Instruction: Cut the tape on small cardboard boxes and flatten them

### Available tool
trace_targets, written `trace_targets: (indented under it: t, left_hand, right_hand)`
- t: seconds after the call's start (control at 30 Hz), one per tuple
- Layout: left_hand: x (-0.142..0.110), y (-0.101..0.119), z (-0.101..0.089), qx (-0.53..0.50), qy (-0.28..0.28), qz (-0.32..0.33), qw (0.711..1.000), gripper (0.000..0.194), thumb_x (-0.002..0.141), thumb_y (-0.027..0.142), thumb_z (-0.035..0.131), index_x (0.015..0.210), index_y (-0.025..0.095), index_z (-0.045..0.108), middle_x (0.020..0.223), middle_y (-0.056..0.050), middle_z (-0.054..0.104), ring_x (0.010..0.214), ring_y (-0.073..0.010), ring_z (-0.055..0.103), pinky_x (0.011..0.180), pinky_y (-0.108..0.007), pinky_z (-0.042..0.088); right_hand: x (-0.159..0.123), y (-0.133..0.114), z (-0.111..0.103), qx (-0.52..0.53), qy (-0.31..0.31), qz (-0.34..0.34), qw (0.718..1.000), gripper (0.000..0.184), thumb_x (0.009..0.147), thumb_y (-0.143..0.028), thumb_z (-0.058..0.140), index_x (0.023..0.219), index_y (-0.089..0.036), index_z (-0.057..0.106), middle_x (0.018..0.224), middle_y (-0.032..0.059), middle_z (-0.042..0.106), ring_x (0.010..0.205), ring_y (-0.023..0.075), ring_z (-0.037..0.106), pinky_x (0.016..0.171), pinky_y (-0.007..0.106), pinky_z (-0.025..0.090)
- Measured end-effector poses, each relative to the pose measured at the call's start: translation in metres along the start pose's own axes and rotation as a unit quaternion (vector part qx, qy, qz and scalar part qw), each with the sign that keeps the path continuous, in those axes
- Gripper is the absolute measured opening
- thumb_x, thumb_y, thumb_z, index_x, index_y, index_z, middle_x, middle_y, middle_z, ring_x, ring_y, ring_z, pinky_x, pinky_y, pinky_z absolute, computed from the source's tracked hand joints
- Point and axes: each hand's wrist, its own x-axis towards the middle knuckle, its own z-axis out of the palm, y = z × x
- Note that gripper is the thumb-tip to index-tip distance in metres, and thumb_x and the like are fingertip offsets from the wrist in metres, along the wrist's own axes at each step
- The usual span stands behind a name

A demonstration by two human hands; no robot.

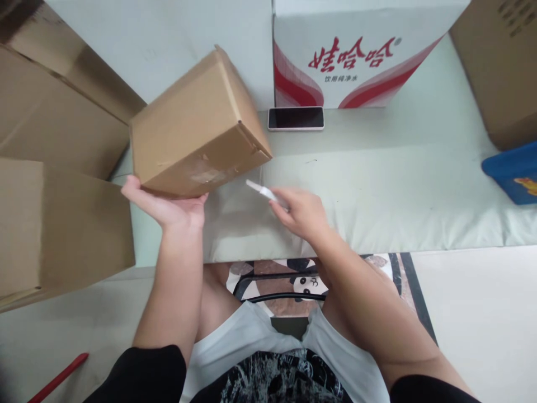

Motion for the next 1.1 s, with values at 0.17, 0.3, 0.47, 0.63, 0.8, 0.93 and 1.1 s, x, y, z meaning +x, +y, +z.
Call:
trace_targets:
  t: [0.17, 0.3, 0.47, 0.63, 0.8, 0.93, 1.1]
  left_hand:
    - [0.004, 0.001, -0.004, 0.021, -0.003, -0.01, 1.0, 0.045, 0.078, 0.062, 0.05, 0.111, 0.034, 0.066, 0.131, -0.008, 0.063, 0.129, -0.0326, 0.054, 0.086, -0.042, 0.056]
    - [0.004, -0.004, -0.005, 0.043, -0.018, -0.001, 0.999, 0.052, 0.075, 0.067, 0.054, 0.112, 0.032, 0.064, 0.127, -0.008, 0.064, 0.125, -0.0316, 0.056, 0.086, -0.039, 0.055]
    - [0.003, -0.011, -0.007, 0.068, -0.029, 0.004, 0.997, 0.054, 0.074, 0.069, 0.059, 0.109, 0.027, 0.065, 0.126, -0.009, 0.064, 0.12, -0.0299, 0.058, 0.083, -0.037, 0.054]
    - [0.002, -0.011, -0.006, 0.069, -0.042, -0.002, 0.997, 0.053, 0.075, 0.069, 0.057, 0.108, 0.028, 0.065, 0.127, -0.009, 0.064, 0.122, -0.0311, 0.057, 0.084, -0.039, 0.055]
    - [0.0, -0.008, -0.003, 0.057, -0.049, -0.013, 0.997, 0.053, 0.073, 0.068, 0.058, 0.108, 0.028, 0.065, 0.127, -0.009, 0.063, 0.125, -0.0323, 0.056, 0.087, -0.04, 0.055]
    - [0.0, -0.009, -0.004, 0.062, -0.045, -0.018, 0.997, 0.054, 0.072, 0.069, 0.059, 0.107, 0.029, 0.066, 0.127, -0.009, 0.063, 0.124, -0.0318, 0.056, 0.086, -0.039, 0.055]
    - [0.001, -0.01, -0.005, 0.064, -0.048, -0.015, 0.997, 0.054, 0.072, 0.069, 0.059, 0.107, 0.029, 0.066, 0.125, -0.009, 0.064, 0.124, -0.032, 0.056, 0.085, -0.038, 0.055]
  right_hand:
    - [0.003, 0.007, -0.008, 0.018, 0.036, 0.049, 0.998, 0.037, 0.092, -0.036, 0.052, 0.117, -0.022, 0.074, 0.079, 0.0034, 0.074, 0.061, 0.0158, 0.057, 0.064, 0.029, 0.042]
    - [0.0, -0.001, -0.004, 0.029, -0.021, -0.003, 0.999, 0.036, 0.093, -0.038, 0.05, 0.115, -0.023, 0.075, 0.092, 0.0054, 0.078, 0.066, 0.0161, 0.061, 0.067, 0.029, 0.044]
    - [-0.001, -0.008, 0.003, 0.02, -0.038, -0.017, 0.999, 0.036, 0.094, -0.039, 0.049, 0.116, -0.025, 0.074, 0.097, 0.0058, 0.079, 0.072, 0.0174, 0.066, 0.068, 0.029, 0.045]
    - [0.001, -0.005, 0.001, 0.012, -0.03, 0.006, 0.999, 0.038, 0.093, -0.039, 0.049, 0.118, -0.022, 0.074, 0.109, 0.0075, 0.079, 0.077, 0.0198, 0.069, 0.071, 0.031, 0.048]
    - [0.0, -0.003, 0.0, 0.001, -0.018, 0.014, 1.0, 0.039, 0.093, -0.038, 0.05, 0.118, -0.021, 0.074, 0.106, 0.0083, 0.08, 0.074, 0.0201, 0.068, 0.071, 0.032, 0.048]
    - [0.0, -0.003, 0.001, 0.002, -0.019, 0.013, 1.0, 0.038, 0.093, -0.038, 0.05, 0.118, -0.022, 0.074, 0.107, 0.0077, 0.08, 0.073, 0.0198, 0.068, 0.071, 0.032, 0.048]
    - [0.001, -0.002, 0.001, 0.001, -0.029, 0.006, 1.0, 0.04, 0.093, -0.038, 0.049, 0.119, -0.022, 0.074, 0.106, 0.007, 0.08, 0.071, 0.0194, 0.067, 0.07, 0.033, 0.047]
